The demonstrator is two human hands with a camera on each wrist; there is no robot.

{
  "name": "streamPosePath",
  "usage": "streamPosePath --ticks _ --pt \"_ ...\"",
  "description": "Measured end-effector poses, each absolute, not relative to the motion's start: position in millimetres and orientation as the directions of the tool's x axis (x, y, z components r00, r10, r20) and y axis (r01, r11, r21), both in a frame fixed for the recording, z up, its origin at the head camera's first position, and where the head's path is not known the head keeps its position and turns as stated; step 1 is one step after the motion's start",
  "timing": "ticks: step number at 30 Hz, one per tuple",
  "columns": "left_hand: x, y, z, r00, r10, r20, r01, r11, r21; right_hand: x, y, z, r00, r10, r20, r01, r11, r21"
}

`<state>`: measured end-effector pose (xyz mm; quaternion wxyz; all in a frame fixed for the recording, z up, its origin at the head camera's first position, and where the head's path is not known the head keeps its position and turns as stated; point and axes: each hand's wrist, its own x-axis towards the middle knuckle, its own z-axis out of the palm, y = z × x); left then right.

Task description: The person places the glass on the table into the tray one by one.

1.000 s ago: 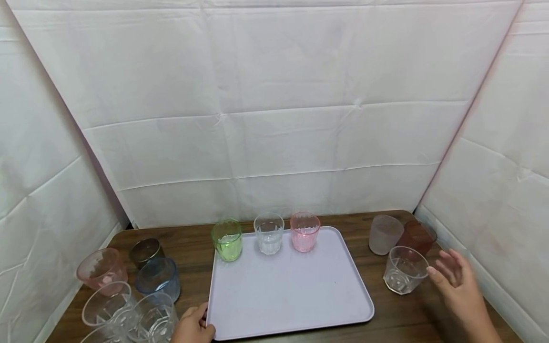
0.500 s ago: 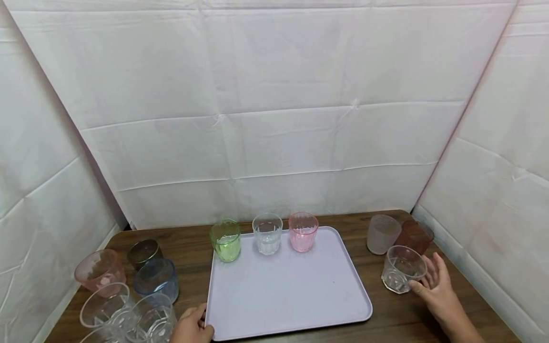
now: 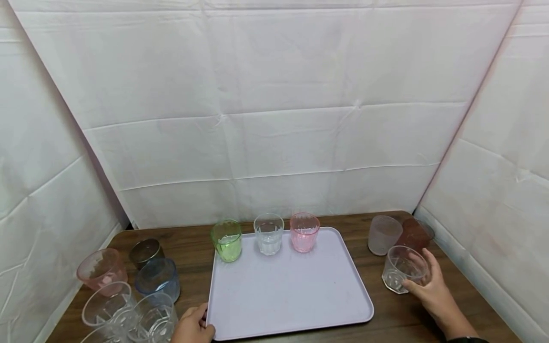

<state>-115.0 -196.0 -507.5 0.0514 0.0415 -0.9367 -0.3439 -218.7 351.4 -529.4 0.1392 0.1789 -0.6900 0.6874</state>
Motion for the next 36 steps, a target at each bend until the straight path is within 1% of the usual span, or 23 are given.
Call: streamPosePath --ticks 3,10,14,20,23,26,30,32,35,36 --pt "-114.5 -196.0 -507.5 -0.991 -0.109 0.08 -0.031 0.758 0.652 -221.6 347.7 -528.4 -0.894 -0.057 0.444 -0.444 -0.008 -0.896" --pt "-114.0 -196.1 -506.8 -0.991 -0.105 0.079 -0.029 0.758 0.652 -223.3 344.0 -524.5 -0.935 -0.022 0.355 -0.351 0.223 -0.91" --pt "-114.0 -196.0 -507.0 -0.991 -0.109 0.078 -0.033 0.759 0.65 -223.2 342.7 -522.6 -0.94 0.001 0.34 -0.329 0.246 -0.912" --pt "-113.7 -195.5 -507.2 -0.989 -0.114 0.09 -0.029 0.765 0.644 -221.7 339.3 -519.0 -0.946 0.042 0.322 -0.284 0.373 -0.883" --pt "-113.8 -195.1 -505.7 -0.99 -0.118 0.077 -0.041 0.761 0.647 -220.3 336.3 -515.7 -0.94 0.039 0.34 -0.305 0.355 -0.884" --pt "-114.6 -194.5 -503.0 -0.992 -0.121 0.016 -0.082 0.751 0.655 -220.3 332.7 -509.2 -0.921 0.019 0.389 -0.371 0.26 -0.892" --pt "-116.0 -194.7 -501.1 -0.991 -0.125 -0.05 -0.127 0.744 0.656 -222.0 326.9 -496.8 -0.901 -0.024 0.433 -0.429 0.198 -0.881" --pt "-116.4 -194.7 -501.4 -0.991 -0.127 -0.05 -0.128 0.746 0.654 -223.5 322.9 -490.6 -0.903 -0.048 0.428 -0.429 0.168 -0.888" --pt "-116.5 -193.7 -501.3 -0.99 -0.135 -0.044 -0.131 0.742 0.657 -227.0 315.7 -481.4 -0.912 -0.069 0.405 -0.411 0.168 -0.896" --pt "-116.4 -193.7 -501.6 -0.99 -0.135 -0.04 -0.128 0.742 0.658 -228.7 312.8 -478.7 -0.915 -0.069 0.397 -0.403 0.189 -0.895"
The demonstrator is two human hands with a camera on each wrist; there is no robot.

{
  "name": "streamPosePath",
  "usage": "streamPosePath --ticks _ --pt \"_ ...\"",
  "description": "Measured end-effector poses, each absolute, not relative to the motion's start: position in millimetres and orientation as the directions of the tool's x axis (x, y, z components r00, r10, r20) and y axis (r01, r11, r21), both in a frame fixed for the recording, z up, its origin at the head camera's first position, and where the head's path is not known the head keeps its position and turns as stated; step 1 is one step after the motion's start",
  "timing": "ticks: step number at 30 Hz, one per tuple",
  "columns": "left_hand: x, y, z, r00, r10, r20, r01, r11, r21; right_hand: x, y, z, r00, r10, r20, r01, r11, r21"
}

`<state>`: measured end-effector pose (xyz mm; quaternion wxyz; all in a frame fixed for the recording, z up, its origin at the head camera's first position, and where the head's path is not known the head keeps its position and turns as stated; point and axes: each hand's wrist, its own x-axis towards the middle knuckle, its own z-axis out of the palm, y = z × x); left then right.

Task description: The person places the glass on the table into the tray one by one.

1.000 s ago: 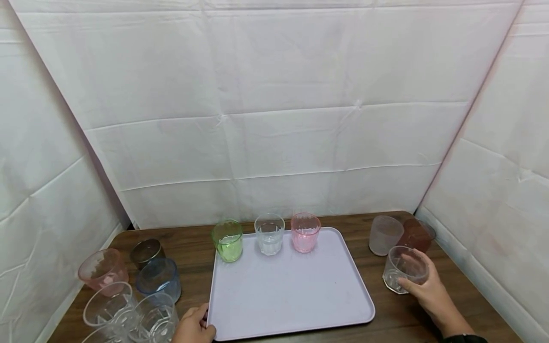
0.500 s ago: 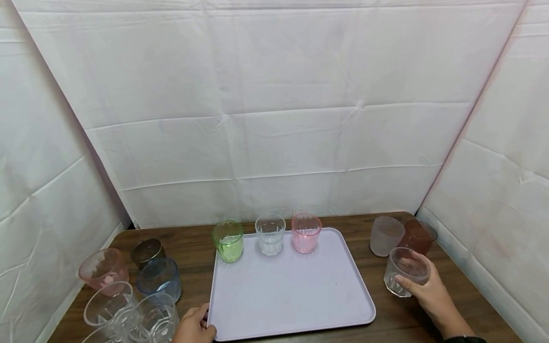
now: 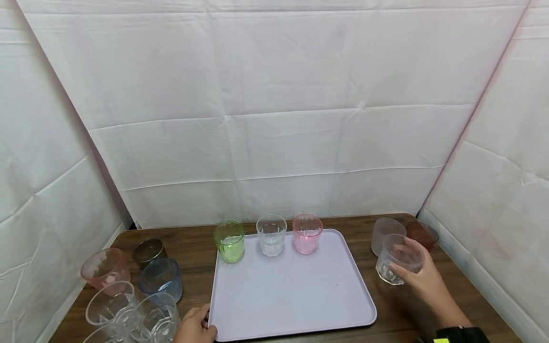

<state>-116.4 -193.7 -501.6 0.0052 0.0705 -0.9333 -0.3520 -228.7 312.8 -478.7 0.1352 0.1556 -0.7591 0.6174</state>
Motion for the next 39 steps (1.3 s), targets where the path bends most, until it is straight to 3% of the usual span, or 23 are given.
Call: streamPosePath --ticks 5,12,18,23,39 --pt "-116.6 -195.3 -504.3 -0.991 -0.129 -0.02 -0.111 0.746 0.657 -240.7 296.4 -469.6 -0.934 -0.064 0.35 -0.351 0.333 -0.875" --pt "-115.9 -195.2 -506.2 -0.993 -0.12 0.014 -0.081 0.752 0.655 -263.1 267.7 -461.2 -0.939 -0.079 0.335 -0.342 0.339 -0.876" --pt "-116.1 -194.6 -505.4 -0.991 -0.131 0.003 -0.098 0.757 0.647 -286.9 249.2 -467.1 -0.965 -0.078 0.25 -0.259 0.432 -0.864" --pt "-115.4 -195.3 -505.4 -0.992 -0.123 0.019 -0.08 0.752 0.654 -304.9 236.0 -477.7 -0.982 -0.044 0.184 -0.185 0.428 -0.885" --pt "-114.8 -193.6 -504.1 -0.99 -0.139 0.017 -0.094 0.745 0.66 -339.6 214.3 -500.8 -0.983 -0.097 0.157 -0.185 0.483 -0.856"
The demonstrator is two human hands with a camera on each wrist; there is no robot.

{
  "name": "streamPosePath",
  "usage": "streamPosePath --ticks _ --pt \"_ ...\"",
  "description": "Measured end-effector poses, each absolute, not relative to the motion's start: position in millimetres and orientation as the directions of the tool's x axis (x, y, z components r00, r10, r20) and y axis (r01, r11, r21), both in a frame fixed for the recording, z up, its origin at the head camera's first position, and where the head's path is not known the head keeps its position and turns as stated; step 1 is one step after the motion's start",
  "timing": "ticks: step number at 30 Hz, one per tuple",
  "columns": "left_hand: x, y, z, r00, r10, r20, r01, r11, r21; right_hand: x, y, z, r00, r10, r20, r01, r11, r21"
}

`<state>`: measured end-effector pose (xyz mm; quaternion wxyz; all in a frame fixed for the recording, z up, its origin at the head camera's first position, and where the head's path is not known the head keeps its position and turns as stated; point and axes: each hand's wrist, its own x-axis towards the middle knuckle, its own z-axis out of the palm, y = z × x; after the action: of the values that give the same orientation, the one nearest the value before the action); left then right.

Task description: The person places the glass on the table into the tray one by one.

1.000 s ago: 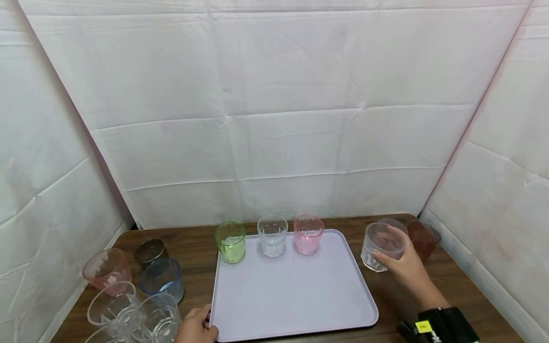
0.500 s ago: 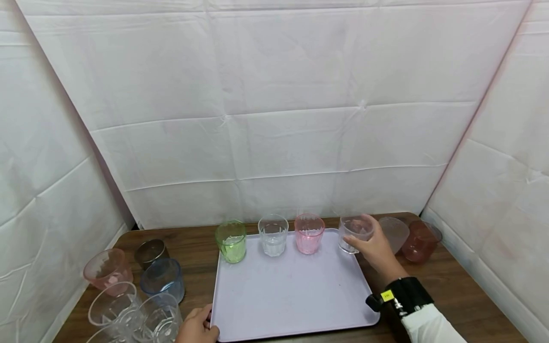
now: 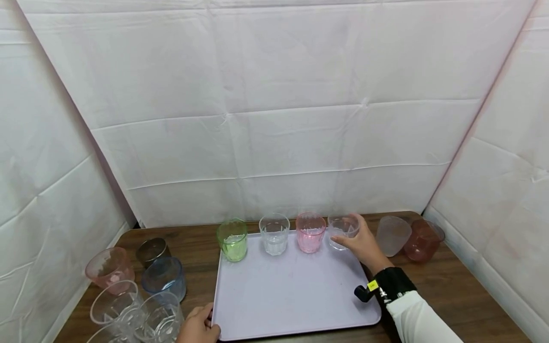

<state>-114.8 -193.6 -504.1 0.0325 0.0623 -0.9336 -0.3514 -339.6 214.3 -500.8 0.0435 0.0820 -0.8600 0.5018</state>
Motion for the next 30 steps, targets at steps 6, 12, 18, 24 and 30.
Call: streamPosePath --ticks 6,12,18,24,30 --pt "-114.9 -192.3 -506.0 -0.991 -0.134 0.022 -0.086 0.741 0.666 -340.5 212.6 -499.9 -0.986 -0.111 0.126 -0.166 0.504 -0.848" --pt "-114.8 -190.3 -506.7 -0.99 -0.136 0.025 -0.085 0.74 0.668 -341.7 214.8 -500.7 -0.988 -0.114 0.107 -0.151 0.517 -0.843" --pt "-115.3 -189.7 -506.5 -0.991 -0.132 0.023 -0.083 0.743 0.664 -340.3 216.6 -499.2 -0.989 -0.117 0.089 -0.139 0.549 -0.824" --pt "-114.4 -191.2 -508.5 -0.989 -0.134 0.057 -0.063 0.747 0.662 -329.3 222.3 -490.7 -0.989 -0.147 0.034 -0.125 0.672 -0.73" --pt "-113.1 -195.6 -515.1 -0.991 -0.112 0.075 -0.033 0.741 0.67 -302.1 234.3 -471.1 -0.988 -0.145 -0.044 -0.084 0.767 -0.636"
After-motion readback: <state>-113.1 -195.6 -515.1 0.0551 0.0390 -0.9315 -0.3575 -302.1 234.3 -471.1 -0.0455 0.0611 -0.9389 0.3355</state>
